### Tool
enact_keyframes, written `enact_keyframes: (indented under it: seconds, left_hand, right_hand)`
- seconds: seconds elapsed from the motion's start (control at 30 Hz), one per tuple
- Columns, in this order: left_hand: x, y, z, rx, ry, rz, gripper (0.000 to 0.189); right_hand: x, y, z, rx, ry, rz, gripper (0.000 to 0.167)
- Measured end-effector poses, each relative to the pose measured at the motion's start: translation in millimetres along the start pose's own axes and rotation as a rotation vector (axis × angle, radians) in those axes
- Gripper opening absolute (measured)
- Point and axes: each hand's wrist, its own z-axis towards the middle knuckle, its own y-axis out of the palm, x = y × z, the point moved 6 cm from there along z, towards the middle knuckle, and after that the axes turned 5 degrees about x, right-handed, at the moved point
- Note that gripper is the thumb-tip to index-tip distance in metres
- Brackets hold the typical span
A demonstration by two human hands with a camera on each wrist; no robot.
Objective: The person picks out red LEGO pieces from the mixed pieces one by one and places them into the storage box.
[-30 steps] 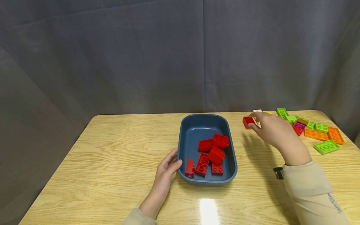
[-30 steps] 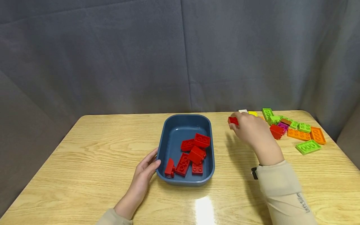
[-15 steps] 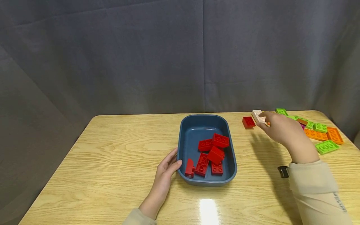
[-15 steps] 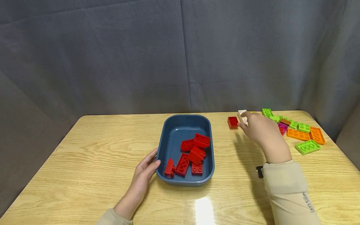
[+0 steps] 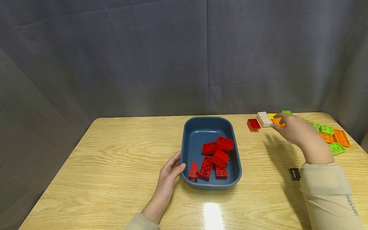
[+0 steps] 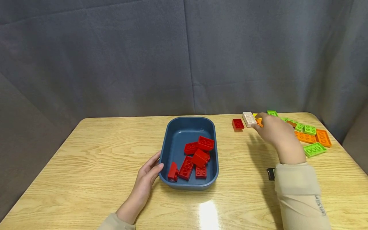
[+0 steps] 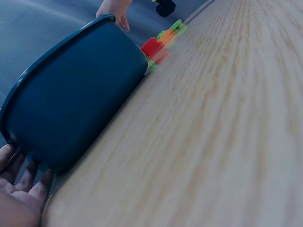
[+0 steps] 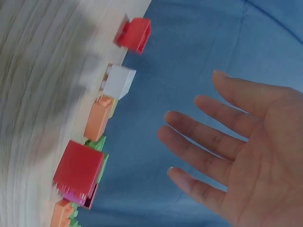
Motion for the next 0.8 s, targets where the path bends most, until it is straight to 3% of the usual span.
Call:
enact_keyframes:
  seconds: [0.47, 0.8]
  left_hand:
    - [0.7, -0.8, 0.3, 0.008, 0.0, -0.006, 0.055]
    - [1.1, -0.1, 0.1, 0.004, 0.005, -0.018, 0.055]
  right_hand:
    - [31.1, -5.7, -4.6, -0.049, 0.071, 0.059, 0.055]
    - [52.1, -5.4, -5.3, -0.037, 0.068, 0.085, 0.053]
